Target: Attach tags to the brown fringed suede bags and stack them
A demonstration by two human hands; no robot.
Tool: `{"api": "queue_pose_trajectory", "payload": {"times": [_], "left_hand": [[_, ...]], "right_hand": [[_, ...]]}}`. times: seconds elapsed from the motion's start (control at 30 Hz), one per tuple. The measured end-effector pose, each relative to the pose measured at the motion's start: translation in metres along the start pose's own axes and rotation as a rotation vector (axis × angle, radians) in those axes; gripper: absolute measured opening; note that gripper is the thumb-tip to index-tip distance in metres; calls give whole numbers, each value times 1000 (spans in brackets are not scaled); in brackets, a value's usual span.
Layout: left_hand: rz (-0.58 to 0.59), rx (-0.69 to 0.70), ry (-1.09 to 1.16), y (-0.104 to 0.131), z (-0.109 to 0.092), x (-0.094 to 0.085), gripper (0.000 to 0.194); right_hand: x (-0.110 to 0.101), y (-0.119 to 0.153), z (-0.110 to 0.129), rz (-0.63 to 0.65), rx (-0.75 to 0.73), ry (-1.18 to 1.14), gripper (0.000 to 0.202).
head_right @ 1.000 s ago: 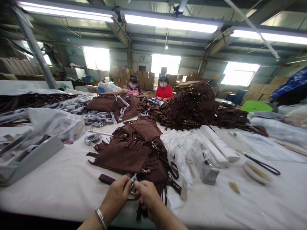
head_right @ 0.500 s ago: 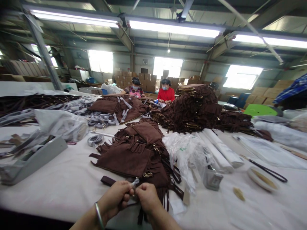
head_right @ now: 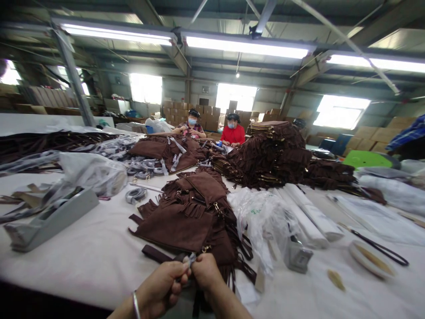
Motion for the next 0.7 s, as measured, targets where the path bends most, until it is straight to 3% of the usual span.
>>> {"api": "queue_pose_trajectory", "payload": {"times": [0.13, 0.2, 0.3, 0.37, 0.47, 0.57, 0.7], "left_hand": [[-155, 196, -408, 6, -9, -1, 32], [-197, 285, -615, 10, -15, 0, 32], [-230, 428, -849, 17, -23, 4, 35], [-241, 470, -927, 18, -24, 5, 35], [-258, 480, -978, 15, -24, 3, 34], [-258, 497, -1017, 15, -25, 2, 31], [-244, 527, -1033, 19, -30, 3, 31]], "right_hand": [[-13, 7, 7, 33, 4, 142, 21], [-28, 16, 19, -9, -35, 295, 20], [-43, 35, 57, -99, -305, 601, 15], [-38, 44, 82, -44, -490, 763, 25], [-21, 42, 99, 122, -543, 1037, 45], [-4, 34, 106, 204, -535, 1330, 28], [14, 30, 112, 211, -578, 1604, 8]]}}
Point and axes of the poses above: each hand's wrist, its own y-axis away from the middle knuckle, its own x-axis out of the palm, z = x × y, the point moved 6 cm from there along -y, towards the middle knuckle, and after that the axes turned 13 degrees about z, right-handed, at the moved point
